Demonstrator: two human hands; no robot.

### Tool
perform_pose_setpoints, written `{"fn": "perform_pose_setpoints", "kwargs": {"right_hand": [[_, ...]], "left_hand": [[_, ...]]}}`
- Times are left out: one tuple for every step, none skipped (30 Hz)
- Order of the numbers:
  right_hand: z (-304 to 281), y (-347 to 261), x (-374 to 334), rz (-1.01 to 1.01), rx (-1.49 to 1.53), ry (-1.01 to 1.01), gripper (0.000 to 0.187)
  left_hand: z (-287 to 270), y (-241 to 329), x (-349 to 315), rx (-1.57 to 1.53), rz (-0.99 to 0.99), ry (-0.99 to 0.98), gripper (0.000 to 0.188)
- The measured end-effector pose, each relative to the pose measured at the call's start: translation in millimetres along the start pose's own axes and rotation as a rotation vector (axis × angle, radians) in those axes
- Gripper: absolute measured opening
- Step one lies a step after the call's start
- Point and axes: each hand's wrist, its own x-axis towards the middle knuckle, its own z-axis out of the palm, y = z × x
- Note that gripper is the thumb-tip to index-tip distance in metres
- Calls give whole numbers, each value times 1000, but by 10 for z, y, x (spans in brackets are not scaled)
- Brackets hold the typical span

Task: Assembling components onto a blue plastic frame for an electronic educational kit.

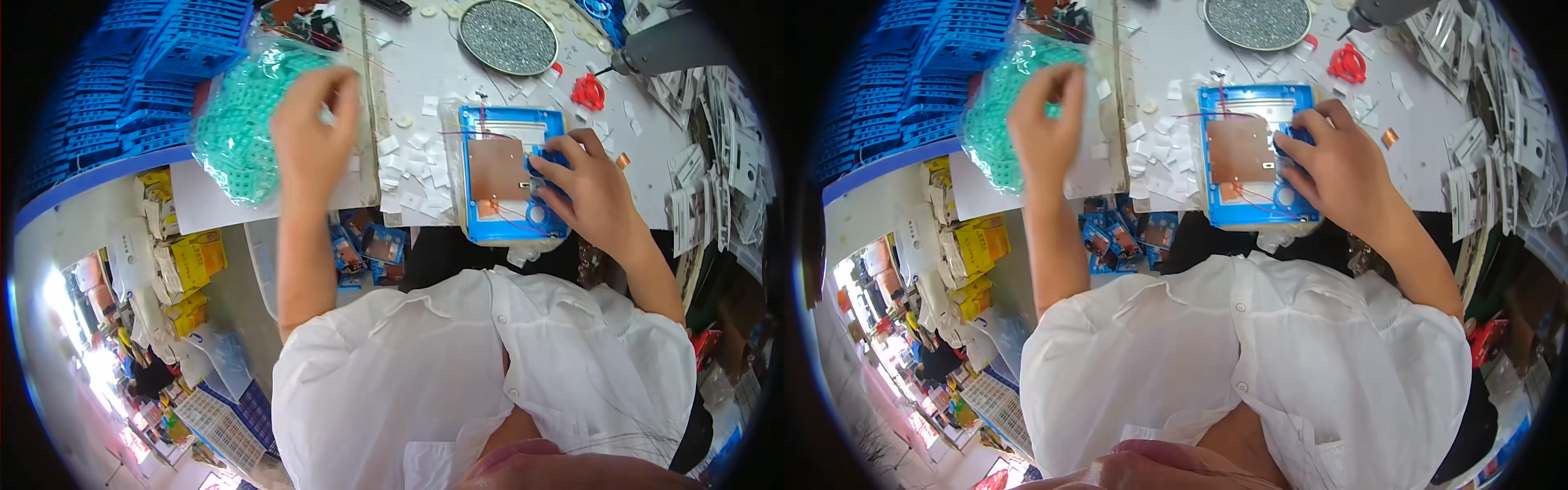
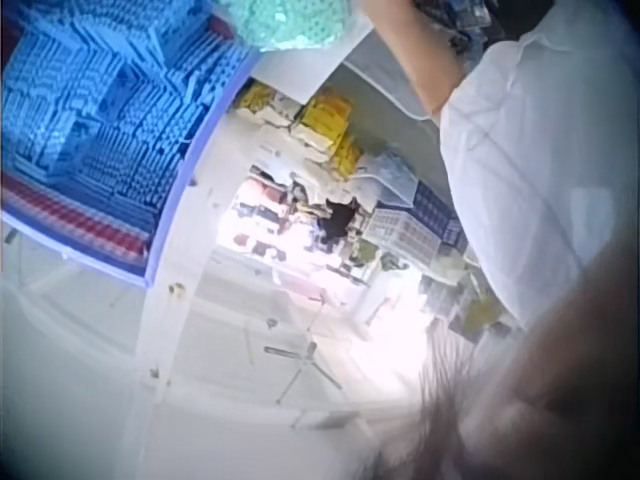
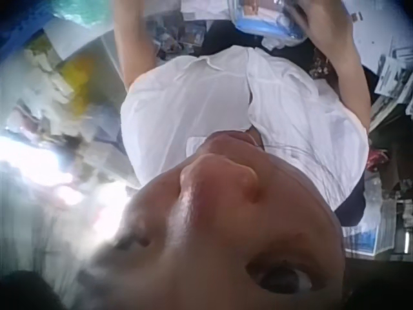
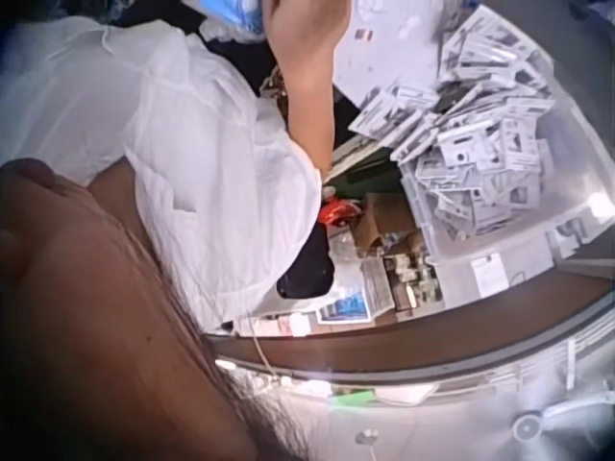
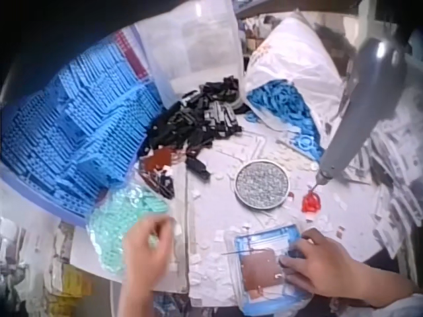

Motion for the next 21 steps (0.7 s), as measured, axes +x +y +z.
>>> {"fn": "perform_pose_setpoints", "kwargs": {"right_hand": [[8,16,-21,11,24,6,38],[19,29,-42,23,39,34,39],[43,38,-59,33,60,60,40],[65,51,-101,51,75,85,40],[96,71,-102,49,170,119,41],[128,94,-149,74,239,153,41],[142,114,-205,102,307,185,42],[135,135,-270,132,320,196,40],[124,154,-324,153,327,201,39],[116,169,-368,172,335,206,38],[104,169,-399,197,340,208,37],[94,158,-401,213,359,233,34],[90,155,-398,209,351,241,33],[80,155,-410,208,344,247,33],[71,155,-419,206,338,252,33],[59,160,-395,190,333,250,32],[49,169,-370,182,329,246,32],[30,177,-358,185,313,239,31],[38,196,-317,164,313,253,30],[52,219,-293,152,310,260,30],[52,209,-315,158,298,260,29]], "left_hand": [[-39,-193,196,53,-2,24,11],[-62,-391,410,105,-1,44,14],[-86,-613,617,176,-5,25,17],[-56,-833,809,236,-6,3,21],[-187,-1010,924,327,-6,-36,22],[-173,-1217,1043,381,6,-76,22],[-145,-1334,1125,434,19,-119,23],[-119,-1352,1201,437,67,-182,24],[-74,-1360,1235,417,66,-234,25],[-9,-1359,1241,399,64,-286,25],[81,-1352,1257,374,62,-340,25],[144,-1346,1294,464,70,-382,28],[221,-1362,1339,502,49,-376,30],[319,-1380,1388,539,27,-372,31],[384,-1398,1424,576,5,-368,33],[414,-1415,1457,612,-27,-423,36],[466,-1400,1487,645,-56,-486,40],[558,-1346,1517,662,-80,-550,43],[577,-1290,1519,739,-91,-604,50],[583,-1354,1509,777,-52,-619,56],[638,-1469,1490,795,-2,-642,62]]}}
